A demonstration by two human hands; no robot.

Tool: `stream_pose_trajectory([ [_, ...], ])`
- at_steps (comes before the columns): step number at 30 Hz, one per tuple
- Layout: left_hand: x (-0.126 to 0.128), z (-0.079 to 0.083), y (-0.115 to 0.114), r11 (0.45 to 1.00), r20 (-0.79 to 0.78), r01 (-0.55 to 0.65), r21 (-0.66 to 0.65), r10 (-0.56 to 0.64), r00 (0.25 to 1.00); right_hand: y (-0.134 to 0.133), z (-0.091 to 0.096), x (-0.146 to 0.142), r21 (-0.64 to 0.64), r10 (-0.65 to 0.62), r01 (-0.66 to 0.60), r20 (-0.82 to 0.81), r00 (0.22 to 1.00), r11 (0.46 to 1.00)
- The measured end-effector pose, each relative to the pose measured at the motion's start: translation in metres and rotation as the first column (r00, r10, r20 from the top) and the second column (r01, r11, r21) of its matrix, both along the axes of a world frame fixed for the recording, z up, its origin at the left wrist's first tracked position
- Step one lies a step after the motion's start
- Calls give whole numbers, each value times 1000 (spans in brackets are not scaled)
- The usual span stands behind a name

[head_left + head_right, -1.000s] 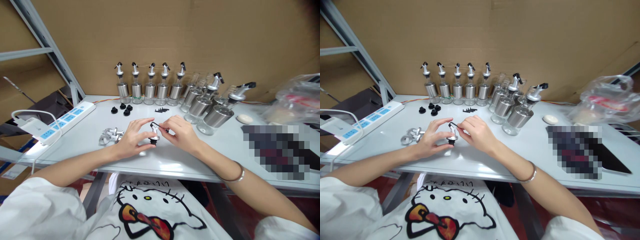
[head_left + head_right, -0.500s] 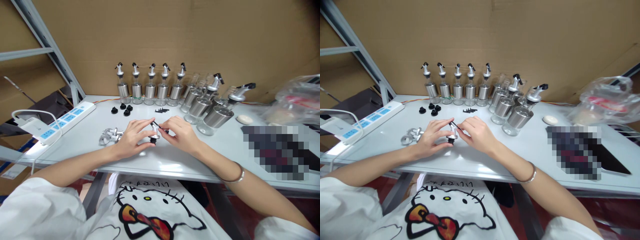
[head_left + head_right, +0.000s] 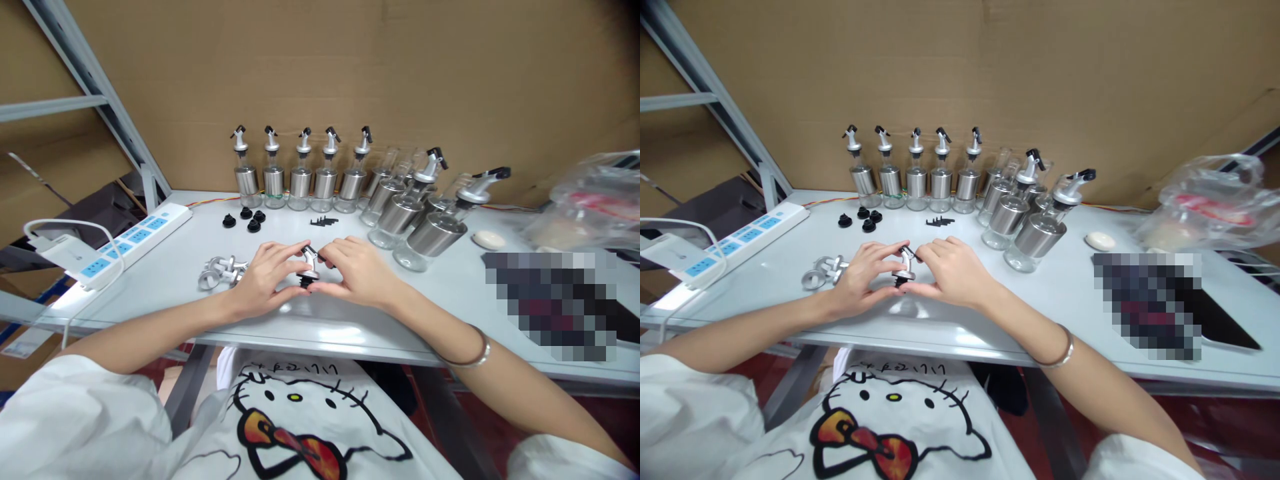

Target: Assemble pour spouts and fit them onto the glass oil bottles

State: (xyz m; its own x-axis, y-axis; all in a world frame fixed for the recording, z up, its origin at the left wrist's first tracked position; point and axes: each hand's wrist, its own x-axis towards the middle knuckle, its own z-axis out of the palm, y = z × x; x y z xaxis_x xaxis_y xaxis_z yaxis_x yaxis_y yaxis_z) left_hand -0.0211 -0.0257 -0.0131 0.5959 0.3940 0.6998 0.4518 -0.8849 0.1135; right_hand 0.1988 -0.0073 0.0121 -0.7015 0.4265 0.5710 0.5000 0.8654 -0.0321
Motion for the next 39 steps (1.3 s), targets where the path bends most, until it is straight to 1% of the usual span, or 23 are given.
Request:
stream_pose_trajectory([
  [4,-1,-3,0,991,47,90,-94,-86,995,1,-3,-1,-28,-3,4,37,999,1000],
  [7,-1,-3,-2,983,90,133,-125,-122,988,0,-4,-2,-54,25,-24,26,999,998],
  [10,-1,-1,-4,982,112,151,-116,-138,984,0,-3,-3,-73,45,-44,11,999,996],
  [13,-1,1,-5,982,116,160,-97,-148,982,-1,-2,-4,-81,33,-31,25,999,996],
  [20,-1,1,-5,985,105,147,-93,-137,985,-2,-3,-5,-78,29,-26,38,999,997],
  [25,-2,1,-5,980,117,169,-101,-157,981,-2,-5,-5,-79,41,-36,55,998,996],
  [30,-3,0,-5,978,110,190,-89,-180,977,-4,-6,-5,-69,70,-66,51,996,995],
  [39,-2,1,-4,977,120,199,-74,-189,974,-5,-5,-5,-33,57,-55,67,996,998],
])
